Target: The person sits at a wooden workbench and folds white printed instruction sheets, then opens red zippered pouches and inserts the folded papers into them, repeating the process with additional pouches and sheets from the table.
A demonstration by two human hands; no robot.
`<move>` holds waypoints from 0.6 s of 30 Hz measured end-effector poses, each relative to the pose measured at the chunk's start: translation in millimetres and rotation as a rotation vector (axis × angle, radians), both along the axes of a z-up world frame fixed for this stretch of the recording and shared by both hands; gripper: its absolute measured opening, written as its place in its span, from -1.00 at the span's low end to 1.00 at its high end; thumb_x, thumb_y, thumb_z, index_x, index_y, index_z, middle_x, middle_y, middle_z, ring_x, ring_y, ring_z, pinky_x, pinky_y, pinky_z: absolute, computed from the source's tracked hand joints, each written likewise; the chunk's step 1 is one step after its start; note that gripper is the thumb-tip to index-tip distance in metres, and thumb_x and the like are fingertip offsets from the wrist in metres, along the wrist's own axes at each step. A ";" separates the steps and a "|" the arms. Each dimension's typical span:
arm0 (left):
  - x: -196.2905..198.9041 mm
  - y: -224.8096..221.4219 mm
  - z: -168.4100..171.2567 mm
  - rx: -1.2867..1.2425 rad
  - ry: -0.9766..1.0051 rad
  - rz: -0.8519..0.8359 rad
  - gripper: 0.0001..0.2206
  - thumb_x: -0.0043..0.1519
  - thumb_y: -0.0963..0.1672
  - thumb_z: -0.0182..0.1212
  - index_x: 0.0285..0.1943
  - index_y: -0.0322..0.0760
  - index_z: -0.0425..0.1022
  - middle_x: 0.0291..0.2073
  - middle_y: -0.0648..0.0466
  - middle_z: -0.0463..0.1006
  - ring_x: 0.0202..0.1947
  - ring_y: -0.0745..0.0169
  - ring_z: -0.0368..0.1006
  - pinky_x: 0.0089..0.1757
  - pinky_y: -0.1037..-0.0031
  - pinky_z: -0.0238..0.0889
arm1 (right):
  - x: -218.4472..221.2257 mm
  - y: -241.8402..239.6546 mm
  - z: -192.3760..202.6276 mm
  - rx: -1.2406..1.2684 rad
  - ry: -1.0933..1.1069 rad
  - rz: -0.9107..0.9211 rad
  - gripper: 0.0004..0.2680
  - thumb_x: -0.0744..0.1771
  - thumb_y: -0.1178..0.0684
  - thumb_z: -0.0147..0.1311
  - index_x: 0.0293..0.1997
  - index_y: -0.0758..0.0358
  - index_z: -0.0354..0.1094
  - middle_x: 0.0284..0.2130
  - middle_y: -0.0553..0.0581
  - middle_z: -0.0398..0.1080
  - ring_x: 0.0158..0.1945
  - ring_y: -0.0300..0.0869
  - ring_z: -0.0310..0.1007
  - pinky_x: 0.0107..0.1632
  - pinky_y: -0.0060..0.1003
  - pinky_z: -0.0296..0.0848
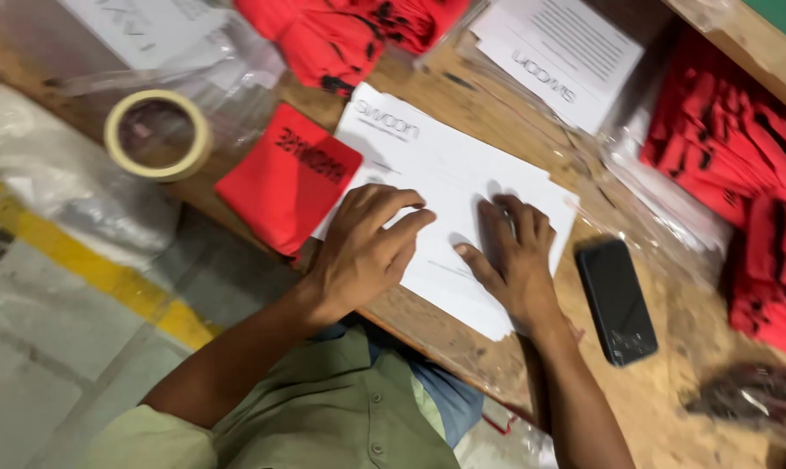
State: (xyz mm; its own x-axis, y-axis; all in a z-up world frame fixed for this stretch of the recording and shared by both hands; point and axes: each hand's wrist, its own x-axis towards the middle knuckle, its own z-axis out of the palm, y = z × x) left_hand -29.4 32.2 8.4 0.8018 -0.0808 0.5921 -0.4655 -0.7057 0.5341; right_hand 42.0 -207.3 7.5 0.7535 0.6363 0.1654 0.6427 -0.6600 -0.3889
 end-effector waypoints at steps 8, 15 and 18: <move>0.7 31.3 -6.2 0.048 0.094 0.202 -0.70 0.21 -0.18 0.36 0.13 -0.27 0.56 0.14 -0.04 0.43 0.15 -0.12 0.34 0.12 0.13 0.27 | 0.4 -1.7 -8.3 -0.026 -0.055 -0.065 -0.55 0.35 -0.22 0.09 0.26 0.33 0.33 0.24 0.40 0.21 0.23 0.22 0.09 0.27 0.17 0.08; 64.8 -2.7 -42.2 0.032 0.115 -0.078 -0.63 0.11 -0.13 0.40 0.09 -0.33 0.54 0.14 -0.15 0.38 0.15 -0.22 0.26 0.09 0.06 0.20 | 25.9 -7.0 7.3 0.097 0.073 -0.179 -0.62 0.31 -0.04 0.21 0.21 0.31 0.35 0.12 0.32 0.34 0.17 0.15 0.30 0.18 0.06 0.31; 63.4 -3.3 -39.1 0.074 0.078 -0.102 -0.69 0.14 -0.12 0.40 0.05 -0.28 0.55 0.14 -0.06 0.40 0.17 -0.13 0.26 0.11 0.06 0.18 | 80.4 -22.9 -1.3 0.196 0.062 -0.230 -0.64 0.31 0.12 0.23 0.24 0.33 0.32 0.04 0.31 0.40 0.08 0.10 0.44 0.09 -0.05 0.47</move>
